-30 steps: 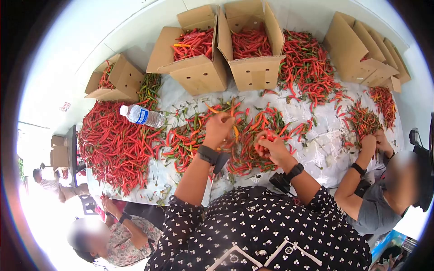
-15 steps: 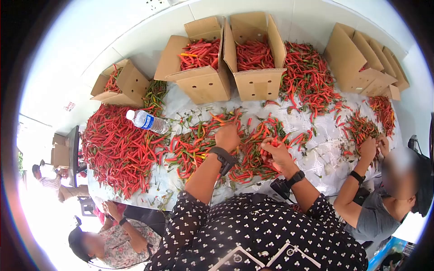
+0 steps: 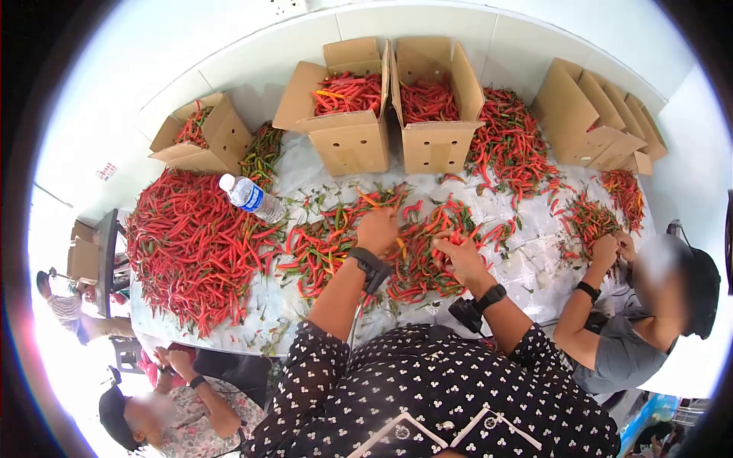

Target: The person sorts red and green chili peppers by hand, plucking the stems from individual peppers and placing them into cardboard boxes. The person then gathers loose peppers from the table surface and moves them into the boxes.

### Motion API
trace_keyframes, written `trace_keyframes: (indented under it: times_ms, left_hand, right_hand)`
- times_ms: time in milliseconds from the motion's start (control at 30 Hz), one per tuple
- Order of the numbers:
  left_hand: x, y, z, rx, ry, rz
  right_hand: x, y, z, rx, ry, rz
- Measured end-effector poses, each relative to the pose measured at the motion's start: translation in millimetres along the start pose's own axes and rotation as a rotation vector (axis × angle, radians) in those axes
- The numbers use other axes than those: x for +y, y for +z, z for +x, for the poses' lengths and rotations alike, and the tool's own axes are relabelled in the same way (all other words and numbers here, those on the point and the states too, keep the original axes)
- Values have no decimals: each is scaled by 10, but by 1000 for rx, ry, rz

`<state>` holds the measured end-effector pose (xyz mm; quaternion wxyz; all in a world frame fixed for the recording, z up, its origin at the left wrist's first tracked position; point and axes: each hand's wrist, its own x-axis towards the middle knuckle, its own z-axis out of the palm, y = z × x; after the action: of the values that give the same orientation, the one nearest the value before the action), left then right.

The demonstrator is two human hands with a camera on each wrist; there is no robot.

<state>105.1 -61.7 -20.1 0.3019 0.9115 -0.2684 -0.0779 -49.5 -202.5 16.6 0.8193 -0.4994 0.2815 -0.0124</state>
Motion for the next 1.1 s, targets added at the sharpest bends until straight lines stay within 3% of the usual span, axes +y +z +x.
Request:
trace_keyframes:
  times_ms: [200,333,400,467,533,633,667,733,800,833,867,933,967,1033,1100]
  left_hand:
    - [288,76,190,-164,29,285]
    - [263,243,307,-247,-46,272]
    - [117,282,307,-231,10,229]
    - [45,212,233,-246,157,2]
    - [54,87,107,-229,118,-138]
    - [52,29,-72,-330,-24,-593]
    - [62,33,-152,-324,-26,-593]
    - [281,-173,-365,-253,149,-457]
    - [356,-325,-511,-268,160,-393]
    - [335,-348,-570,-247,222,-404]
    - [315,-362,-622,-228,285,-415]
    - [282,-361,-680,-232,284,-499]
    - [277,-345,-709,-223,224,-465]
    - [298,-322,-751,-214,167,-433]
    - [282,-242,-743,-45,147,-500]
  right_hand:
    - [-31,-94,-256,65,-13,-27]
    - [-25,-182,-351,137,-68,4]
    - [-36,-187,-368,147,-70,-17]
    - [31,-205,-324,158,-69,-12]
    - [61,-147,-256,141,-88,-30]
    - [10,47,-190,100,-121,-66]
    - [-12,122,-175,83,-129,-83]
    - [-11,211,-135,102,-162,-178]
    - [-9,275,-108,-13,-277,-481]
    - [37,299,-103,-6,-441,-585]
    - [73,316,-116,-10,-442,-590]
    - [131,334,-148,53,-217,-409]
    - [169,351,-148,54,-215,-412]
    - [244,385,-127,153,-110,-133]
    - [286,382,-116,160,-96,8]
